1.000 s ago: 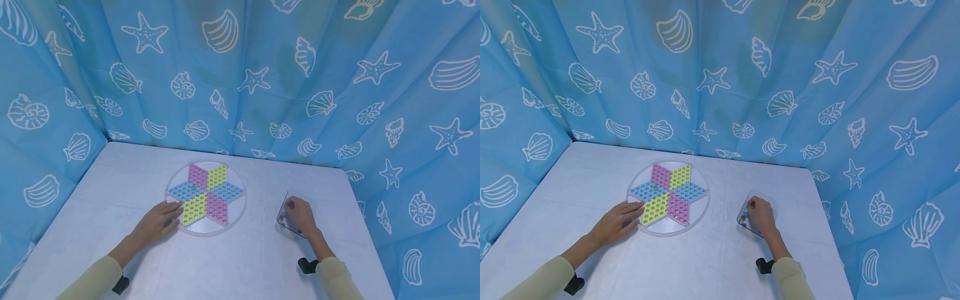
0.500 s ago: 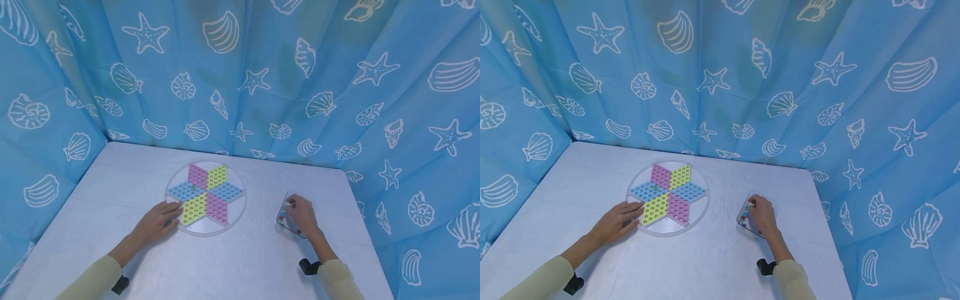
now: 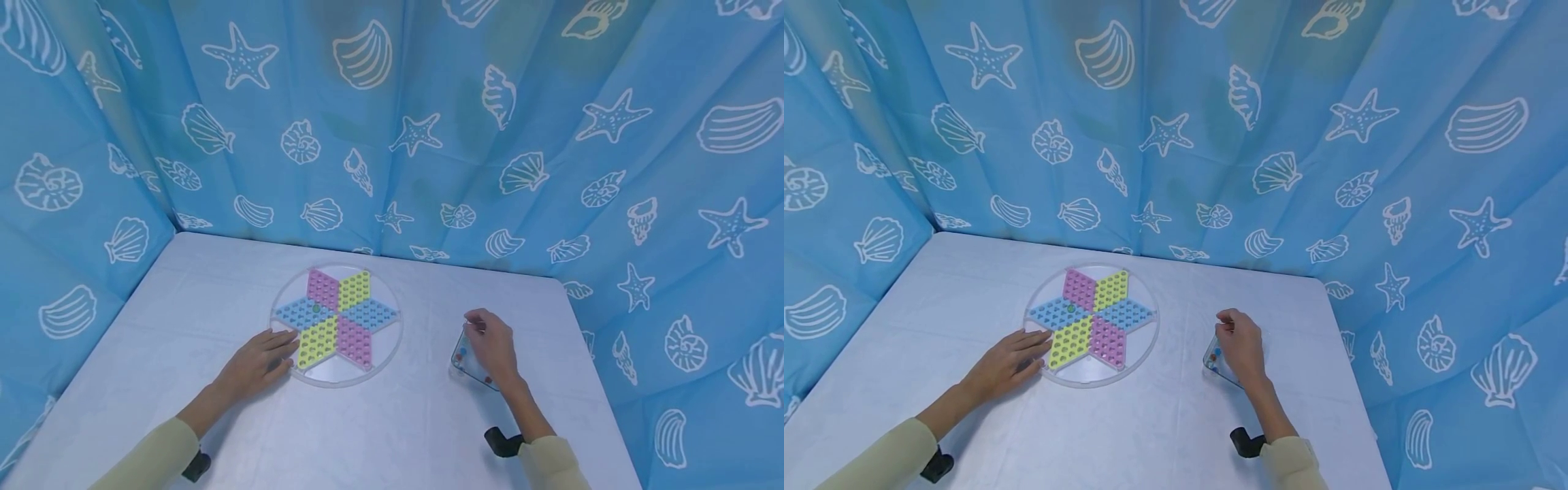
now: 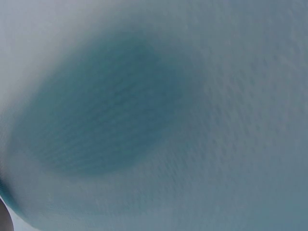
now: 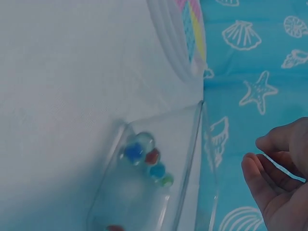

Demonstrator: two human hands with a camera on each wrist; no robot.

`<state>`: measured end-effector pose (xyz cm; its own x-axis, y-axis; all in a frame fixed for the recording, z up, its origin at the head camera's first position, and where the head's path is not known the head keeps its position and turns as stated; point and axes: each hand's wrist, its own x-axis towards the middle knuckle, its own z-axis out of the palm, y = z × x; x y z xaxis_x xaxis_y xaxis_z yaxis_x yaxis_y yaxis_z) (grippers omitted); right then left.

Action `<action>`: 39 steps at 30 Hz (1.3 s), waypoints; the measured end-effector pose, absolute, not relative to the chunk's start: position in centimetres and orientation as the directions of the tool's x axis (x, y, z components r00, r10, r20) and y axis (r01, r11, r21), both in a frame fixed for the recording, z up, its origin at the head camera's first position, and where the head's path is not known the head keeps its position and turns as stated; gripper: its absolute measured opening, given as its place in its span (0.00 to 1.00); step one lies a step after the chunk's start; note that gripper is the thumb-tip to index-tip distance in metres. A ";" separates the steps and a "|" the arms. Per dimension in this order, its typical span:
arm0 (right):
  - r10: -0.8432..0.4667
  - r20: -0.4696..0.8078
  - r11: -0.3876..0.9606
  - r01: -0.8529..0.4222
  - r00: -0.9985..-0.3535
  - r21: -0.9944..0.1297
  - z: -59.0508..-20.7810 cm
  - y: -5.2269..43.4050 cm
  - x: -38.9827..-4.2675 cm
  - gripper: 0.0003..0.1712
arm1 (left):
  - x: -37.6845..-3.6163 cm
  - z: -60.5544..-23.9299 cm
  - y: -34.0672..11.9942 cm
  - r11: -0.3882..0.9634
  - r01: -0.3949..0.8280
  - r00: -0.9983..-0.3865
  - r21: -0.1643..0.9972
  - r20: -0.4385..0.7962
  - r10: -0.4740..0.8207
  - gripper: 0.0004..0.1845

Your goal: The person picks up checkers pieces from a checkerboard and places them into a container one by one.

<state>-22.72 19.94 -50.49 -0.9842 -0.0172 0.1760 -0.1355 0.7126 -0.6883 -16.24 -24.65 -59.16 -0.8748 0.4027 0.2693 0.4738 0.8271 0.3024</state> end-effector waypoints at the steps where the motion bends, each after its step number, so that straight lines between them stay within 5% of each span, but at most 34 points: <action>1: -0.026 0.188 0.699 -0.152 -0.982 -0.698 -50.2 19.6 -22.6 0.10 | -16.2 -59.2 -24.6 0.826 0.475 -0.874 0.303 0.272 0.403 0.23; 39: -0.254 0.053 0.642 -0.210 -0.966 -0.737 -47.7 6.6 -23.2 0.18 | -16.2 -59.2 -24.8 0.816 0.494 -0.862 0.300 0.290 0.416 0.23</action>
